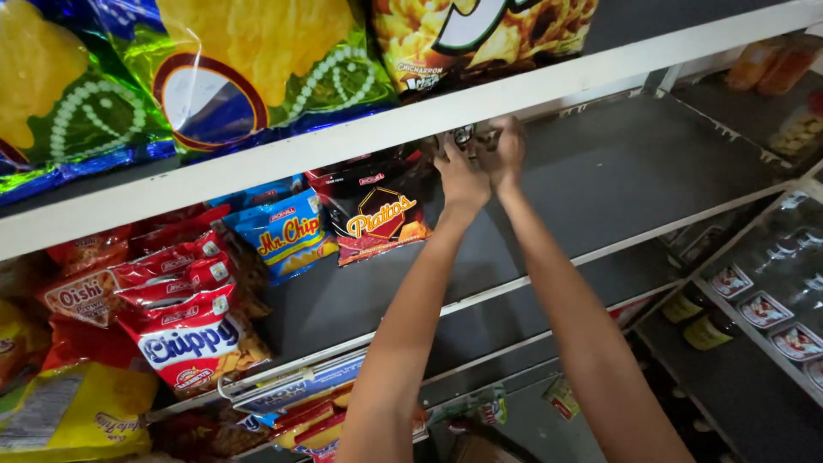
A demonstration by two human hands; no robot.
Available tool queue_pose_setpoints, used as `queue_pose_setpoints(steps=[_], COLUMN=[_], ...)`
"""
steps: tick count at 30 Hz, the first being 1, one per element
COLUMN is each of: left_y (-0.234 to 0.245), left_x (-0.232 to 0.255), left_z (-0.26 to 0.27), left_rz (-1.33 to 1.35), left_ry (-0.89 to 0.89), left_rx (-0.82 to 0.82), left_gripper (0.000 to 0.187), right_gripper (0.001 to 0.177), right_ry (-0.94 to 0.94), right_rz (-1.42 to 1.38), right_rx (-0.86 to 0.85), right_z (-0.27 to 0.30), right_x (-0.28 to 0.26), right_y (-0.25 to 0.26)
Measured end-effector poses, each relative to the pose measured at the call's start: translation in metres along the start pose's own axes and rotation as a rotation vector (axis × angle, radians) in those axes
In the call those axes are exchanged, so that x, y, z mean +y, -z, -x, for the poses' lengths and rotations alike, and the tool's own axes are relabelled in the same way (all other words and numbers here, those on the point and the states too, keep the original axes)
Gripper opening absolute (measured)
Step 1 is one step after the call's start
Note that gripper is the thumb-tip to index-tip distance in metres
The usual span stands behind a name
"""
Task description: Wiping dust off various snack bags with a cloth and organizing them on the grocery store shelves.
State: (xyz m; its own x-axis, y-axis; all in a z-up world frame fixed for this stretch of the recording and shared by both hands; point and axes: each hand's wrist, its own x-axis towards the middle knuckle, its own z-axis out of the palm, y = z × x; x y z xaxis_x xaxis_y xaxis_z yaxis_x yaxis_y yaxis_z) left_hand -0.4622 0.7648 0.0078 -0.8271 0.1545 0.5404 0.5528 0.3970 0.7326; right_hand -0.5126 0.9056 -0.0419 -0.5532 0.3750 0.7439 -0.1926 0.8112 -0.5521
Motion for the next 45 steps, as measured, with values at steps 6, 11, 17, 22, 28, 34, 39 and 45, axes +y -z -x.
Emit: queue_pose_setpoints(steps=[6, 11, 17, 22, 28, 34, 39, 45], left_y=[-0.056, -0.04, -0.002, 0.095, 0.374, 0.635, 0.735, 0.781], left_x=[-0.092, -0.055, -0.005, 0.021, 0.019, -0.067, -0.232, -0.298], left_z=[-0.043, -0.014, 0.057, 0.109, 0.186, 0.273, 0.306, 0.3], left_rz=[-0.142, -0.183, -0.056, -0.414, -0.238, 0.48, -0.129, -0.18], left_ry=[0.262, 0.03, -0.46, -0.65, -0.282, -0.018, 0.216, 0.16], left_rx=[-0.199, -0.066, -0.28, -0.578, -0.72, -0.361, 0.25, 0.537], left_gripper=[0.07, 0.067, 0.022, 0.014, 0.016, 0.033, 0.019, 0.028], right_gripper=[0.086, 0.073, 0.041, 0.031, 0.031, 0.027, 0.038, 0.048], right_ry=[0.316, 0.28, 0.015, -0.066, 0.037, 0.153, 0.121, -0.274], right_rz=[0.119, -0.362, -0.688, -0.748, -1.004, -0.677, -0.576, -0.764], right_rx=[-0.52, -0.505, -0.5, -0.53, -0.822, -0.967, -1.134, -1.141], right_z=[-0.005, 0.013, 0.086, 0.145, 0.198, 0.251, 0.306, 0.343], right_x=[0.008, -0.034, -0.137, -0.252, -0.424, -0.634, -0.71, -0.766], right_y=[-0.027, 0.036, 0.141, 0.168, 0.138, 0.092, -0.014, -0.19])
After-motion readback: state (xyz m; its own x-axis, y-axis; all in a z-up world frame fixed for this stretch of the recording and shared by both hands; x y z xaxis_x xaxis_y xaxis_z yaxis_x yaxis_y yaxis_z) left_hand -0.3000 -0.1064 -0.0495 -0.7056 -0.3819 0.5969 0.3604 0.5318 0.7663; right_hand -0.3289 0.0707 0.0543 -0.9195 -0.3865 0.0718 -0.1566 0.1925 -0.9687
